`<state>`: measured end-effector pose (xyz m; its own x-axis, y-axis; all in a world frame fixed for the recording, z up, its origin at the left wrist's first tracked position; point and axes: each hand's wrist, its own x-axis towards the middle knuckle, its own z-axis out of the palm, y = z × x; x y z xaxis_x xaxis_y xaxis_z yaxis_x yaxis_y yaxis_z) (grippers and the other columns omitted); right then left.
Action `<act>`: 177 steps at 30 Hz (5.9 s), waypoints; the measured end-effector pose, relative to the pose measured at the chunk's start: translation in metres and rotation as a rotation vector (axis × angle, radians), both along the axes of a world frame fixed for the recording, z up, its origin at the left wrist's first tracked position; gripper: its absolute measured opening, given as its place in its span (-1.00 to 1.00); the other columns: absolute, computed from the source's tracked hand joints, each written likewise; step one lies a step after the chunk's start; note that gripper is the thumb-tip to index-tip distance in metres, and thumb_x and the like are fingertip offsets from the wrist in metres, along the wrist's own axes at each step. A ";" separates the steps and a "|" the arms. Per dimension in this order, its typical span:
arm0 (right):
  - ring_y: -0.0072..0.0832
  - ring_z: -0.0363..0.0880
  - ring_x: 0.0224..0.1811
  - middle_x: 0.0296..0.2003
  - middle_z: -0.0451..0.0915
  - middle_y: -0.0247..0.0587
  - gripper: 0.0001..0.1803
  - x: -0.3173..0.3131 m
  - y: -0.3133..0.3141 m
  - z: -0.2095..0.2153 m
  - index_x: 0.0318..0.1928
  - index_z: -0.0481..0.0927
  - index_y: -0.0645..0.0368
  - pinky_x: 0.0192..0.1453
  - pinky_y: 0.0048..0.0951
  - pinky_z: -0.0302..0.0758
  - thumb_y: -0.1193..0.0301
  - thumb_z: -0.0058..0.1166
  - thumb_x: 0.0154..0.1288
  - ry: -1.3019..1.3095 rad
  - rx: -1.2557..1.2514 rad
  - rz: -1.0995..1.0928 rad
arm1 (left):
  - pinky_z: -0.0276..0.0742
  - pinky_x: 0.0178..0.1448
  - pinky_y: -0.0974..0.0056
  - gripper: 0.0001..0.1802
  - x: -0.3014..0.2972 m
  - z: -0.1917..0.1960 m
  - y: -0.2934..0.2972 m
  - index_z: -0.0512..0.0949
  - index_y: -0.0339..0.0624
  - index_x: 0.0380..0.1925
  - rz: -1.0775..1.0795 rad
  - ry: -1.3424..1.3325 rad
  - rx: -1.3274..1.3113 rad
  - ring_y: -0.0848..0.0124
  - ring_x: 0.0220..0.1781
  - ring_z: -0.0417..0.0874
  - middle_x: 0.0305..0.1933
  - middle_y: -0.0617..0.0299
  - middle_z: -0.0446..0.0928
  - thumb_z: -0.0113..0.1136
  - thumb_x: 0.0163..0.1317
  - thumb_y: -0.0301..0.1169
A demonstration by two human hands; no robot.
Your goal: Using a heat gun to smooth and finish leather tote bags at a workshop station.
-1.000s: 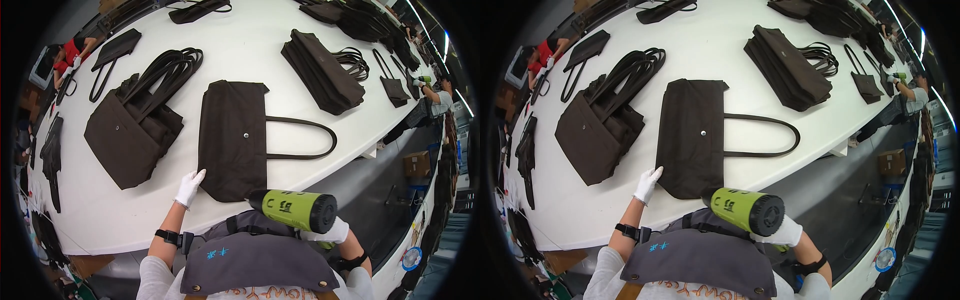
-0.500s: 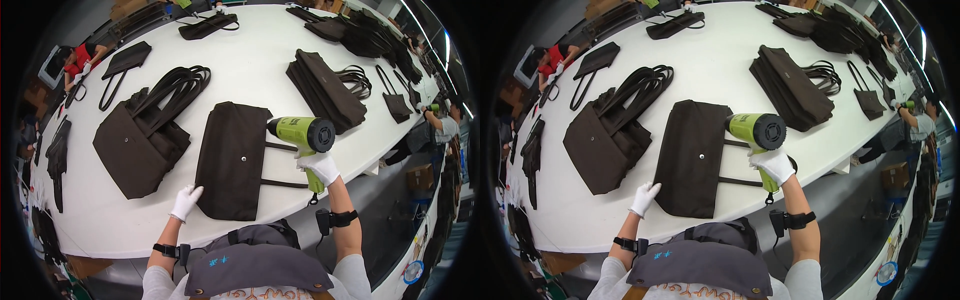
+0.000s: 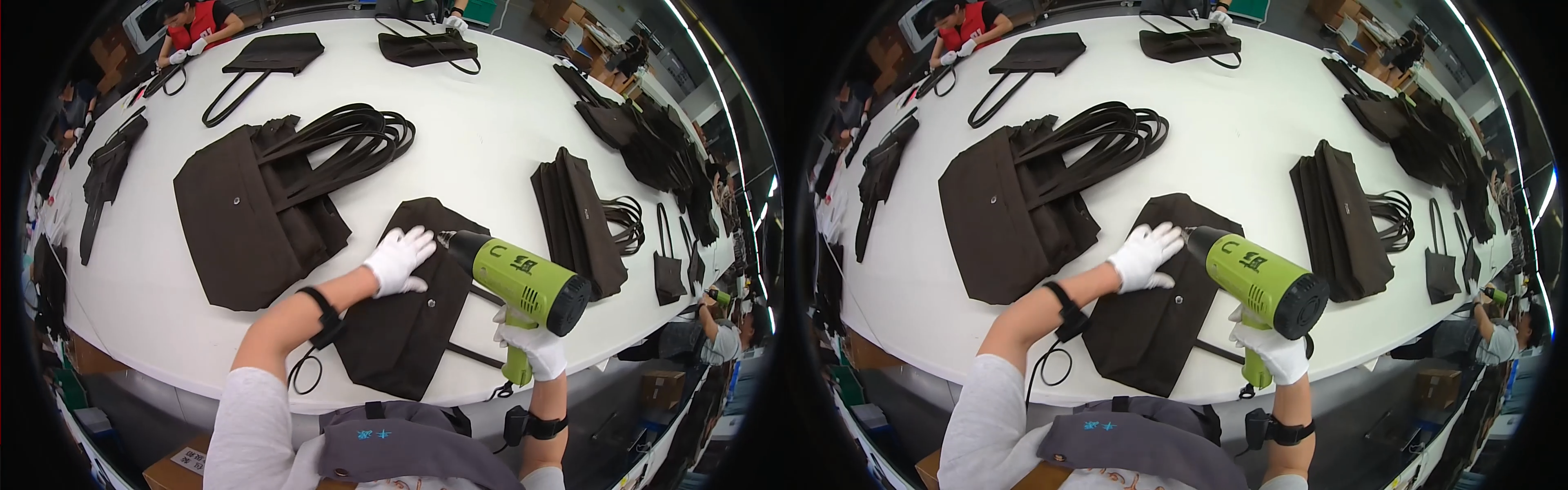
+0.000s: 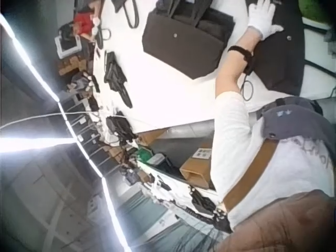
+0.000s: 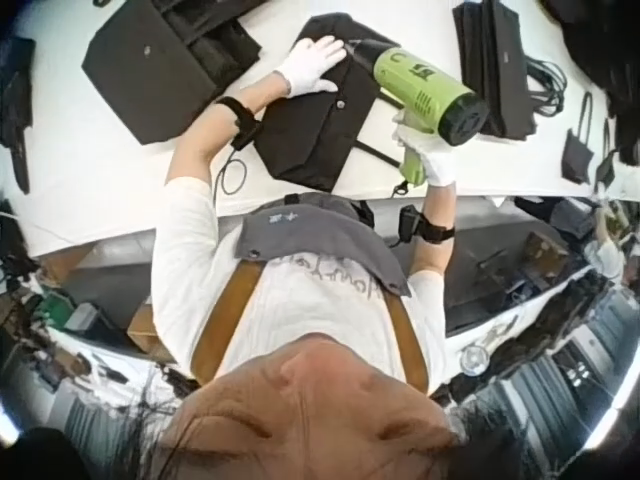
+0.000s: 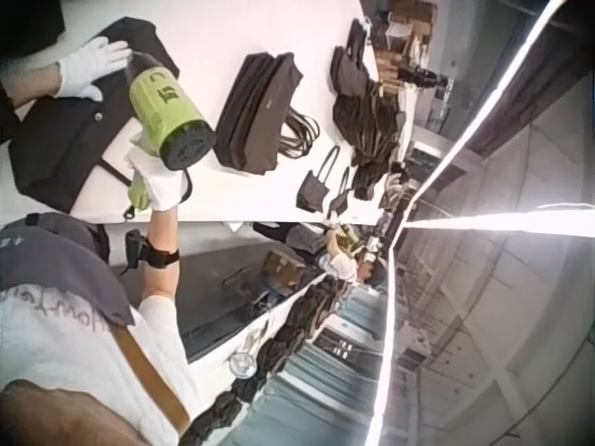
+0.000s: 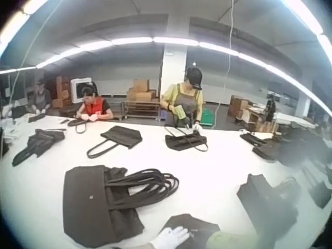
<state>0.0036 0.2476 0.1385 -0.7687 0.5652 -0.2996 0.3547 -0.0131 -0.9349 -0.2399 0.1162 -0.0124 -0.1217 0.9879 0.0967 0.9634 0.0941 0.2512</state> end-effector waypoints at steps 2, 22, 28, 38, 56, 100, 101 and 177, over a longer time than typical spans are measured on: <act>-0.55 0.55 -0.51 -0.38 0.59 -0.23 -0.65 -0.014 -0.004 -0.003 -0.15 0.53 0.32 -0.43 -0.56 0.50 0.67 0.15 -0.06 0.012 0.006 0.032 | 0.14 0.32 0.06 -0.14 -0.034 -0.018 0.029 0.27 -0.29 0.26 0.165 0.027 0.074 0.05 0.45 0.14 0.38 -0.07 0.21 0.17 0.12 0.11; -0.57 0.57 -0.40 -0.31 0.61 -0.24 -0.58 -0.054 0.015 -0.022 -0.04 0.51 0.27 -0.35 -0.53 0.56 0.67 0.17 0.00 -0.026 -0.013 0.027 | 0.13 0.30 0.06 -0.17 0.001 -0.022 0.065 0.28 -0.36 0.21 0.491 -0.070 0.104 0.11 0.42 0.16 0.35 -0.06 0.22 0.18 0.13 0.07; -0.58 0.56 -0.41 -0.30 0.60 -0.25 -0.60 -0.051 0.022 -0.020 -0.06 0.52 0.26 -0.35 -0.54 0.56 0.66 0.17 0.01 -0.138 -0.017 0.034 | 0.08 0.39 0.00 -0.19 0.036 -0.022 0.012 0.34 -0.39 0.19 0.262 -0.057 0.064 0.02 0.41 0.20 0.32 -0.12 0.27 0.13 0.16 0.10; -0.56 0.57 -0.43 -0.33 0.58 -0.25 -0.61 -0.056 0.021 -0.023 -0.08 0.51 0.27 -0.38 -0.55 0.54 0.69 0.13 -0.01 -0.083 0.051 0.040 | -0.02 0.45 -0.02 -0.16 0.015 -0.028 0.026 0.30 -0.36 0.23 0.233 -0.152 0.087 -0.04 0.44 0.11 0.37 -0.08 0.21 0.13 0.16 0.11; -0.54 0.56 -0.39 -0.30 0.60 -0.24 -0.52 -0.034 0.012 -0.017 0.00 0.49 0.25 -0.35 -0.51 0.55 0.66 0.19 -0.03 -0.166 -0.076 0.125 | 0.08 0.41 0.01 -0.12 0.043 -0.005 -0.042 0.38 -0.39 0.15 0.270 -0.111 -0.066 0.01 0.37 0.26 0.28 -0.15 0.31 0.11 0.12 0.21; -0.49 0.58 -0.48 -0.35 0.58 -0.14 -0.58 -0.064 0.007 -0.009 -0.08 0.49 0.36 -0.42 -0.52 0.54 0.71 0.10 -0.06 -0.086 0.042 0.003 | 0.20 0.35 0.05 -0.27 0.082 0.002 -0.094 0.46 -0.35 0.07 0.019 -0.209 -0.030 0.07 0.33 0.32 0.23 -0.04 0.39 0.17 0.12 0.08; -0.48 0.59 -0.46 -0.35 0.57 -0.14 -0.59 -0.066 0.010 -0.012 -0.08 0.49 0.36 -0.41 -0.51 0.53 0.71 0.10 -0.06 -0.083 0.052 0.009 | 0.20 0.35 0.06 -0.29 0.089 0.002 -0.098 0.49 -0.35 0.05 0.002 -0.202 -0.025 0.07 0.32 0.34 0.21 -0.04 0.42 0.16 0.13 0.08; -0.55 0.56 -0.15 -0.17 0.62 -0.25 -0.60 0.070 -0.062 -0.012 -0.03 0.56 0.24 -0.04 -0.47 0.54 0.53 0.26 0.06 -0.020 -0.214 0.374 | 0.07 0.39 -0.04 -0.38 0.129 0.008 -0.137 0.46 -0.17 0.08 -0.046 -0.118 0.017 0.12 0.30 0.31 0.18 0.06 0.41 0.15 0.14 0.04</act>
